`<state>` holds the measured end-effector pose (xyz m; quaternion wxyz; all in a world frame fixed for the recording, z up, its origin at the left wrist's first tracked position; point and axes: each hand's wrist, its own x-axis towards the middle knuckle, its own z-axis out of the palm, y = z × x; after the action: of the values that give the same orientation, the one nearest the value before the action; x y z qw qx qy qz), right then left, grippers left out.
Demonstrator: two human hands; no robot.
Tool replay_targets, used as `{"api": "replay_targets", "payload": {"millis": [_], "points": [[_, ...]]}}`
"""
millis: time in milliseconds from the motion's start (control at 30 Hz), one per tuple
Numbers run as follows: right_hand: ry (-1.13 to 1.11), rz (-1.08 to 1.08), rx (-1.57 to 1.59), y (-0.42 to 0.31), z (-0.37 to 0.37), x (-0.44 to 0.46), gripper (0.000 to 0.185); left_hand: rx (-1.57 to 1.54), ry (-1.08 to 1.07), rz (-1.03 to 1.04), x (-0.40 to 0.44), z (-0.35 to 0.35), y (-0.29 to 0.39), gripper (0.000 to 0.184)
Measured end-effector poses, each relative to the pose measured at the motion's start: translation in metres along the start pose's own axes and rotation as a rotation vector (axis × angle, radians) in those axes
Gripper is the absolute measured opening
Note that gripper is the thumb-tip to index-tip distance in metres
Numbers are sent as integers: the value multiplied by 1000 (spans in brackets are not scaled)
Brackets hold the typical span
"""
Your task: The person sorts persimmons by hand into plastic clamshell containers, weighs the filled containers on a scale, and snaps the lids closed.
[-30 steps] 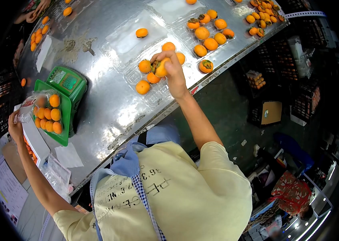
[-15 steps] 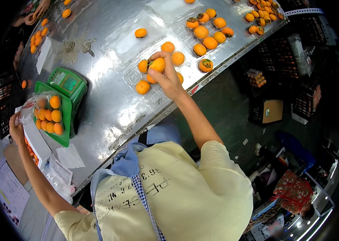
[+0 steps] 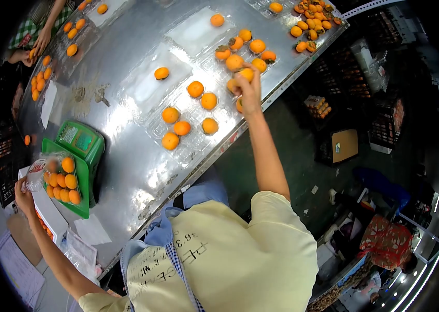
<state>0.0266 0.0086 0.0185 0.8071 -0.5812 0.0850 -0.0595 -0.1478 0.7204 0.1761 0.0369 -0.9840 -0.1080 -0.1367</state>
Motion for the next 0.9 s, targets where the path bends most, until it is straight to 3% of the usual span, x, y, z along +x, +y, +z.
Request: {"api": "replay_targets", "payload": {"millis": [100,233,367,500,600,633,733,900], "points": [[113,-48,-116,-6,-31,41,42,5,15,-6,-2,4,-4,42],[260,-139,-123,-10,-62,103,43,-3,13,27,-2,7,-14,41],[266,-84,-159,-8,-87,168,53,-15,59,26,-8,9,-15,44],[299,-168,-595,-9,-108,250,58,-66,97,14,-13,9,-10,46],[132,-547,-1192,-21,-111,295,58,-64,46,-49,-15,3,-3,46],[63,-429,-1256,-29,-107,304,56,-71,20,-79,-13,0,2,42],[-93,-345,-1426,-34,-106,331,56,-91,-61,-169,-10,-11,20,33],[-256,-313,-1561,-27,-115,366,54,-76,-38,-88,-10,-6,2,20]]}}
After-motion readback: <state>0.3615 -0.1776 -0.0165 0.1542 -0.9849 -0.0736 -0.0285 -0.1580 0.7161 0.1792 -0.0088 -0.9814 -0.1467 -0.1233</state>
